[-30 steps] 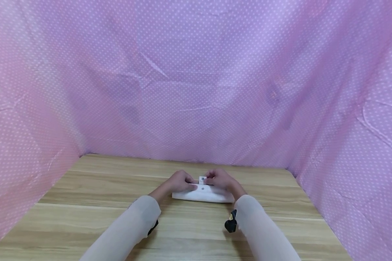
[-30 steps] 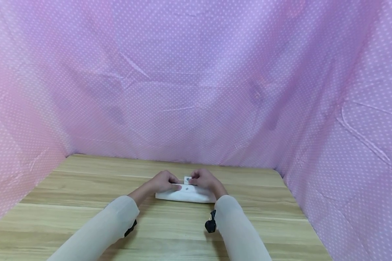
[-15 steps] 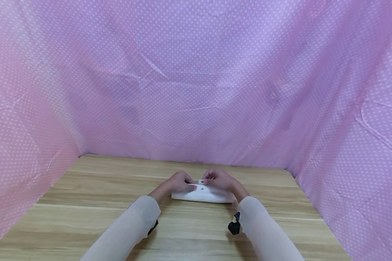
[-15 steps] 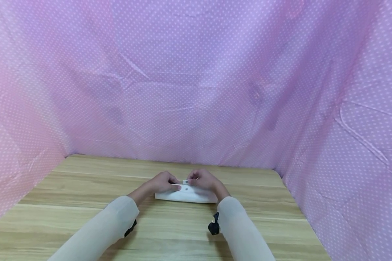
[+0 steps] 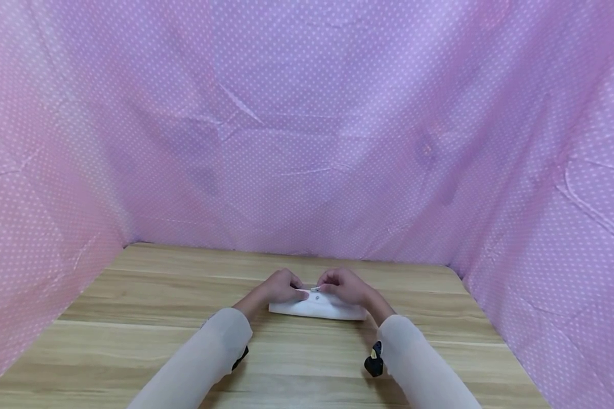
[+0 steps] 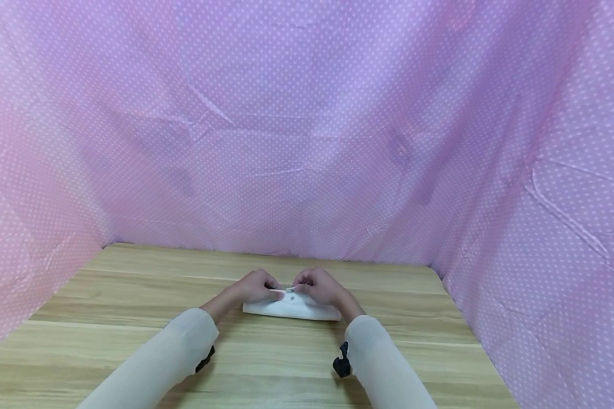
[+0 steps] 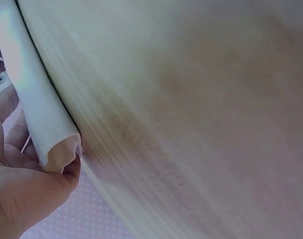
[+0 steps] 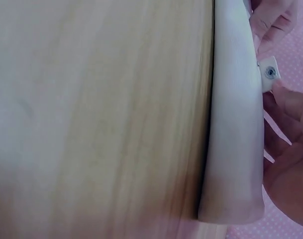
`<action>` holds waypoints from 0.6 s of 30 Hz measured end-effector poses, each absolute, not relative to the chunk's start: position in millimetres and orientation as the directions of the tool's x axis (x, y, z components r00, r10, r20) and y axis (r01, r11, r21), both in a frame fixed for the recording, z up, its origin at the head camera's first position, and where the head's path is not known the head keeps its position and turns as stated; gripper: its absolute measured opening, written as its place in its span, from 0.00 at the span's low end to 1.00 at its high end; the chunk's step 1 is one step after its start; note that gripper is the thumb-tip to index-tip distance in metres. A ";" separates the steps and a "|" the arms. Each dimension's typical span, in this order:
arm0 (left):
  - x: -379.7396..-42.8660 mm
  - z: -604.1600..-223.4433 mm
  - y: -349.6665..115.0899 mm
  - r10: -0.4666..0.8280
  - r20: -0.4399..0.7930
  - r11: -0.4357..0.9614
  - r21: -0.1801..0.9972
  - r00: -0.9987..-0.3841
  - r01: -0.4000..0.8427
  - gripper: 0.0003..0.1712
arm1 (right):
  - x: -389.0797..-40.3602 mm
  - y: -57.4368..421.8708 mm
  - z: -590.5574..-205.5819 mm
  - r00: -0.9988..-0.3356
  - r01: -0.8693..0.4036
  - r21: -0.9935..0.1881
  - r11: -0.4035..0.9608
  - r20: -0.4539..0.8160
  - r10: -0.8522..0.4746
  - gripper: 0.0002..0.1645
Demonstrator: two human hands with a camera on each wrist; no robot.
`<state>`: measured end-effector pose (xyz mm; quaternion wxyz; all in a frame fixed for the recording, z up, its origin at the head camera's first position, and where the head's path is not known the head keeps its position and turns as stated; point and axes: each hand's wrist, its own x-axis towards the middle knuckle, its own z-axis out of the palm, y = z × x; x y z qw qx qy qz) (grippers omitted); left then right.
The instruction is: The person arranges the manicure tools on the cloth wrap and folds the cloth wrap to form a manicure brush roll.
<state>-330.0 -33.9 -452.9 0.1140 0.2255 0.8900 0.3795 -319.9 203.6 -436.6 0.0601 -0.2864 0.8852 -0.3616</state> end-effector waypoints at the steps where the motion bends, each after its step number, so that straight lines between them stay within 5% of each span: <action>1: -330.4 -453.1 -34.1 0.484 -0.030 0.611 0.727 -0.875 0.314 0.12 | -319.6 202.9 -437.1 -0.835 -0.458 -0.679 0.574 0.106 -0.541 0.06; 18: -326.7 -445.9 -26.3 0.395 -0.067 0.643 0.733 -0.916 0.223 0.04 | -316.4 192.6 -447.6 -0.946 -0.250 -0.812 0.528 0.087 -0.313 0.07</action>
